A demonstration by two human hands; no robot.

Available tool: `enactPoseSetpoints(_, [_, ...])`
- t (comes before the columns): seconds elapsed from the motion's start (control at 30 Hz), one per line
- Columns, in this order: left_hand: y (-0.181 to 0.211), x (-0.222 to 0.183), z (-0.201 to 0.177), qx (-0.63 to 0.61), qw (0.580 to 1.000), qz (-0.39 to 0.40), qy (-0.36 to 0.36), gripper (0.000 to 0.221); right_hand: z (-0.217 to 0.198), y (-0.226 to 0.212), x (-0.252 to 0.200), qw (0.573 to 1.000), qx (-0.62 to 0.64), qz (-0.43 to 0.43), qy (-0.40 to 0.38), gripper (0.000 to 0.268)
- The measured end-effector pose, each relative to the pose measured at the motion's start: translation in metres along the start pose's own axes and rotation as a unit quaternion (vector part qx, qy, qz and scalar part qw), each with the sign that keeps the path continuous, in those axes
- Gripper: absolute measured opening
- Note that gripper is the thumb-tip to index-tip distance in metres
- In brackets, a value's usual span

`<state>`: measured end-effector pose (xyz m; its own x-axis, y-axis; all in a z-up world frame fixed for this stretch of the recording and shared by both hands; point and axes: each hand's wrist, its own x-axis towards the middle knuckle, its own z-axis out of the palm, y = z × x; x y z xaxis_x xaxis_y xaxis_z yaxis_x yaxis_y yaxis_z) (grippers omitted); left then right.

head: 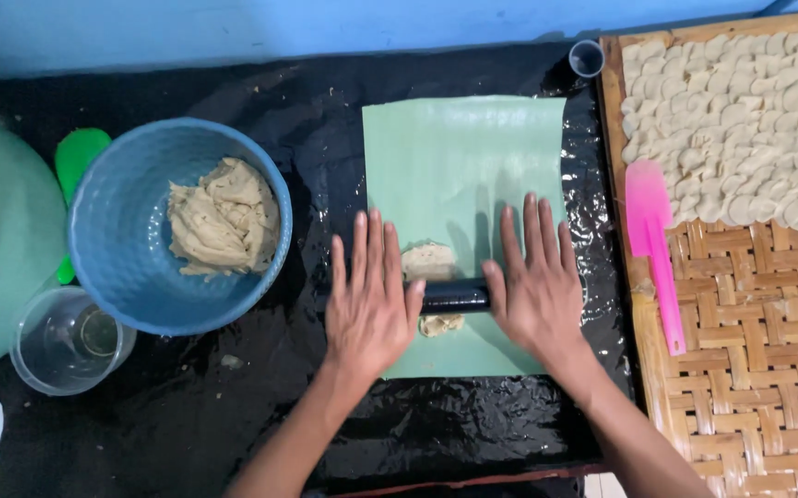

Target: Moving flattened dough pieces to a woven tray and flattening new dough with a rolling pin.

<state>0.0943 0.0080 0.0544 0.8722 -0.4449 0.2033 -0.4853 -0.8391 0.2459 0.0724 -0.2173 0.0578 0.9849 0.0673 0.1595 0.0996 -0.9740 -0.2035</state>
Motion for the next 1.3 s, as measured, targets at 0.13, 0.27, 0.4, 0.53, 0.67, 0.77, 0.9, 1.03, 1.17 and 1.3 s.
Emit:
enactPoseSetpoints(0.13, [0.015, -0.046, -0.001, -0.081, 0.997, 0.017, 0.005, 0.074, 0.000, -0.007, -0.052, 1.000, -0.012, -0.010, 0.003, 0.072])
enactPoseSetpoints(0.27, [0.016, -0.071, -0.010, -0.062, 0.995, 0.066, 0.041, 0.054, -0.007, -0.010, -0.079, 0.999, 0.002, -0.036, 0.003, 0.071])
enactPoseSetpoints(0.4, [0.009, -0.067, -0.028, -0.073, 0.992, 0.107, -0.013, 0.047, -0.020, -0.014, -0.086, 0.998, 0.031, -0.051, 0.016, 0.063])
enactPoseSetpoints(0.53, [0.003, -0.060, -0.028, -0.055, 0.990, 0.127, 0.024, 0.047, -0.034, -0.015, -0.071, 0.998, 0.053, -0.031, 0.025, 0.058])
enactPoseSetpoints(0.67, [-0.005, -0.041, -0.033, -0.034, 0.993, 0.113, 0.019, 0.052, -0.031, -0.014, -0.043, 0.997, 0.057, -0.038, 0.035, 0.052])
enactPoseSetpoints(0.77, [-0.010, -0.034, -0.021, -0.041, 0.995, 0.089, 0.004, 0.054, -0.019, -0.012, -0.028, 0.997, 0.044, -0.059, 0.028, 0.053])
enactPoseSetpoints(0.9, [-0.006, -0.033, -0.014, -0.043, 0.997, 0.065, 0.028, 0.062, -0.009, -0.009, -0.018, 0.997, 0.015, -0.081, 0.008, 0.057])
enactPoseSetpoints(1.03, [-0.011, -0.009, 0.000, -0.054, 0.998, 0.040, 0.006, 0.070, -0.002, -0.004, 0.002, 0.997, 0.008, -0.071, -0.019, 0.057])
enactPoseSetpoints(1.17, [-0.021, 0.026, 0.007, 0.001, 1.000, 0.011, -0.024, 0.071, 0.003, 0.003, 0.032, 0.998, -0.003, -0.059, -0.016, 0.056])
enactPoseSetpoints(1.3, [-0.016, 0.031, -0.007, -0.006, 1.000, 0.015, 0.006, 0.076, 0.003, -0.001, 0.028, 0.998, -0.023, -0.050, 0.013, 0.059])
